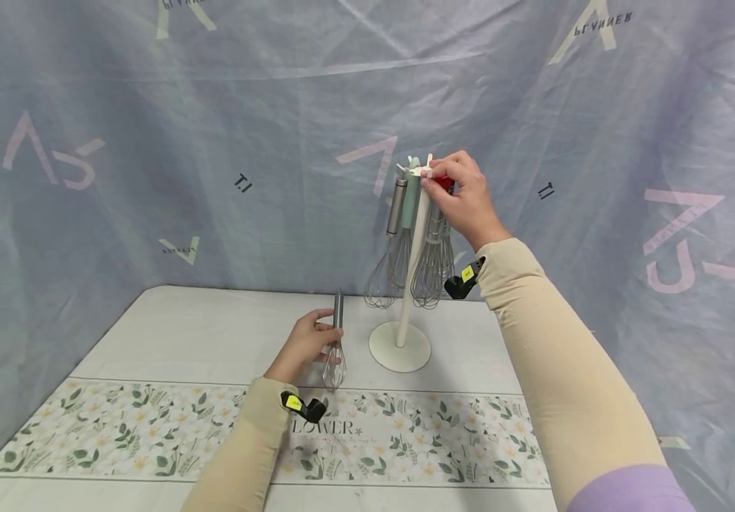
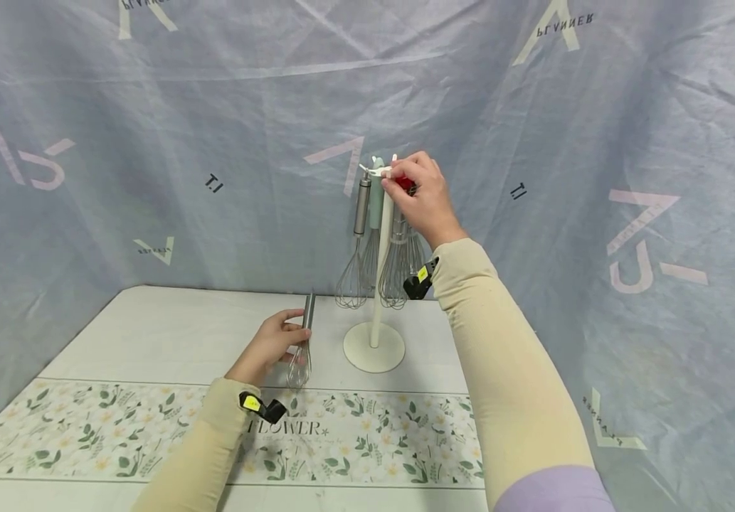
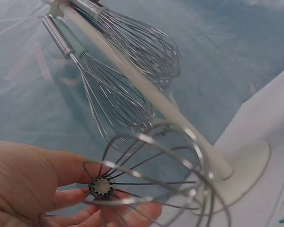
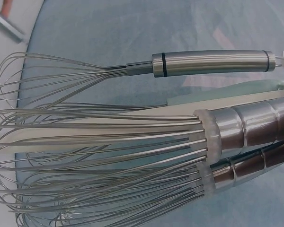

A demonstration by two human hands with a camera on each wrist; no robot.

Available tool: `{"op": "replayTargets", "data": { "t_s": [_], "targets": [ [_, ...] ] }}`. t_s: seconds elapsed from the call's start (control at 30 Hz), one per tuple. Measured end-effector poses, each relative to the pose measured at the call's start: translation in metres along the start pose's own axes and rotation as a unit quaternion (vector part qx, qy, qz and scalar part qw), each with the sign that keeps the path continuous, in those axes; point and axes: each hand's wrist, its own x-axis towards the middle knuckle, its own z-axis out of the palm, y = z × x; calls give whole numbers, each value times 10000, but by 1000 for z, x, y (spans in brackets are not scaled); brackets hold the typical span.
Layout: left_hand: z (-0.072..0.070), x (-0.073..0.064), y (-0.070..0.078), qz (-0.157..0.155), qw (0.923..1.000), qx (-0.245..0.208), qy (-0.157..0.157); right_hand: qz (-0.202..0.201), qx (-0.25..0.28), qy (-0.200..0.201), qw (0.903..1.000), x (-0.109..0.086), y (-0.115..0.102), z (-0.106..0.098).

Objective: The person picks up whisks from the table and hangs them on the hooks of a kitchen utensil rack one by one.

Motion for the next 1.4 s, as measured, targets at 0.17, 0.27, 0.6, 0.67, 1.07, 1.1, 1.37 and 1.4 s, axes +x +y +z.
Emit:
{"op": "replayTargets", "data": {
  "t_s": [0.17,0.27,0.6,0.67,1.07,1.1,1.37,1.4],
  "targets": [
    [-3,1,17,204,9998,11,7,-7,2,4,10000,-1,1,2],
    [-5,1,28,277,9996,-33,-25,-18,16,20,10000,0,1,2],
    [-3,1,68,676,9975,165,-145,-49,11,90,9999,1,5,-1],
    [-3,0,76,781,9965,269,-139,-55,1,83,10000,1,6,-1],
    [6,-14,133,1574,9848,733,58,-84,84,125,9999,1,4,3],
    [8,-15,137,1625,9839,741,38,-84,88,130,9998,1,4,3],
    [19,-24,169,2038,9740,980,-143,-49,75,112,9999,0,3,2],
    [21,-25,173,2074,9729,1015,-150,-43,74,104,9999,0,3,2]
  ]
}}
